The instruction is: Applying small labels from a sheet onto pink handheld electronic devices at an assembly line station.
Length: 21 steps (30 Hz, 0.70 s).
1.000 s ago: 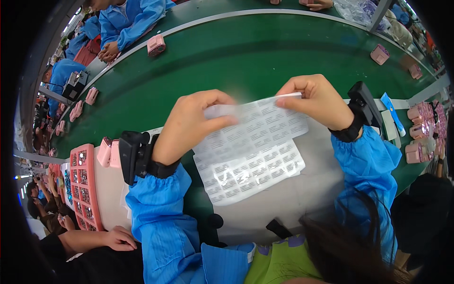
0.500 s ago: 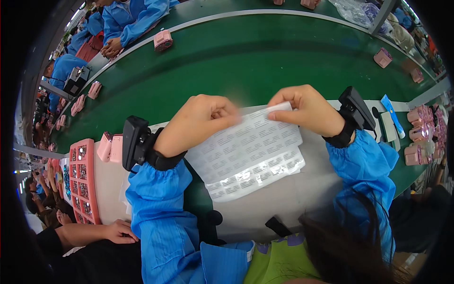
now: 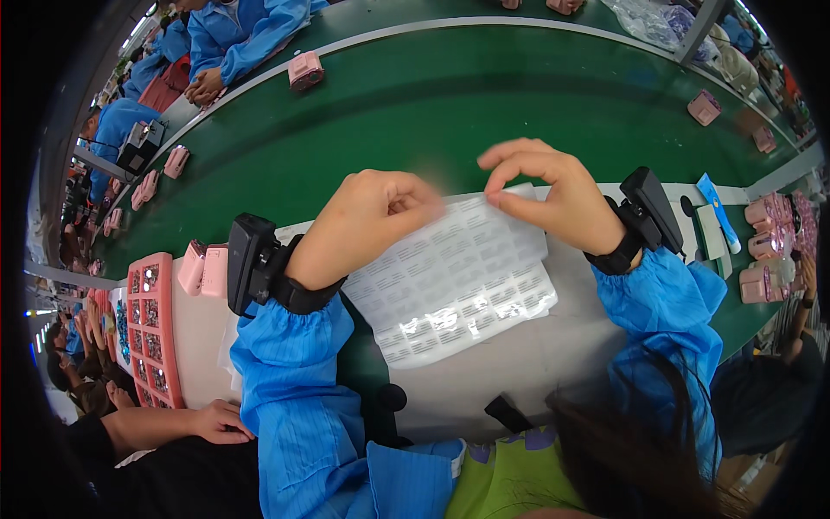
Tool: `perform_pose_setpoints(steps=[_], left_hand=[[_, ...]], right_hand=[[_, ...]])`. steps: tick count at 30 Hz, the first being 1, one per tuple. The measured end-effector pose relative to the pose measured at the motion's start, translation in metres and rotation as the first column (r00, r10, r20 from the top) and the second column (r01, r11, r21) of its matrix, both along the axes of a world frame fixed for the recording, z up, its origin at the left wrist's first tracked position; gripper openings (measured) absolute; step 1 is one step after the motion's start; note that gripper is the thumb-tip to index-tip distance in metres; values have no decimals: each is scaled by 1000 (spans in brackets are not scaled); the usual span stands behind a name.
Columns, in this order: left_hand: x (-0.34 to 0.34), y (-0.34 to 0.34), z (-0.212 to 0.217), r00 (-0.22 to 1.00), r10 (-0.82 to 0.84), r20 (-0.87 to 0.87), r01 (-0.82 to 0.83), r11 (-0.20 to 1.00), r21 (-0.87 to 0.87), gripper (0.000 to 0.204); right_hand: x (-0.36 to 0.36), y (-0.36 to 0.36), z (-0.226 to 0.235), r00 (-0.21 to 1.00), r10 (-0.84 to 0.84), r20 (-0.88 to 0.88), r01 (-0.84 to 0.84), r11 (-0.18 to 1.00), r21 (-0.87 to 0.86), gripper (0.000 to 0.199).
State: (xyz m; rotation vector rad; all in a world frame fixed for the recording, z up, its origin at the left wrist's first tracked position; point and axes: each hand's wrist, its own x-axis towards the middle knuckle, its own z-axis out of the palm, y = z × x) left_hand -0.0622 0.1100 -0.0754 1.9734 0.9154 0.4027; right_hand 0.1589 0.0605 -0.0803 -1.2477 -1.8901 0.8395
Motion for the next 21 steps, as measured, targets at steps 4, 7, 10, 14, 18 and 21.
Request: perform_pose_setpoints(steps=[4,7,10,14,18,21], left_hand=[[-6,6,-13,996,-83,-35,82,996,-41,20],[-8,6,-21,969,-197,-148,192,980,-48,22],[-5,1,-24,921,-223,-318,347,842,413,29],[-14,52,-8,965,242,-97,-137,787,601,39],[-54,174,-32,561,817,-135,-510,470,721,56],[-61,243,-74,426,898,-108,-469,321,823,64]], right_hand=[[8,2,2,961,215,-173,-190,970,151,7],[16,8,5,777,207,-595,-328,939,-101,7],[19,12,3,818,5,-575,-247,906,-343,7],[24,13,2,808,-39,-589,-265,867,-421,8],[16,13,2,814,-11,-581,-310,837,-450,7],[15,14,-2,805,13,-592,-341,828,-445,6]])
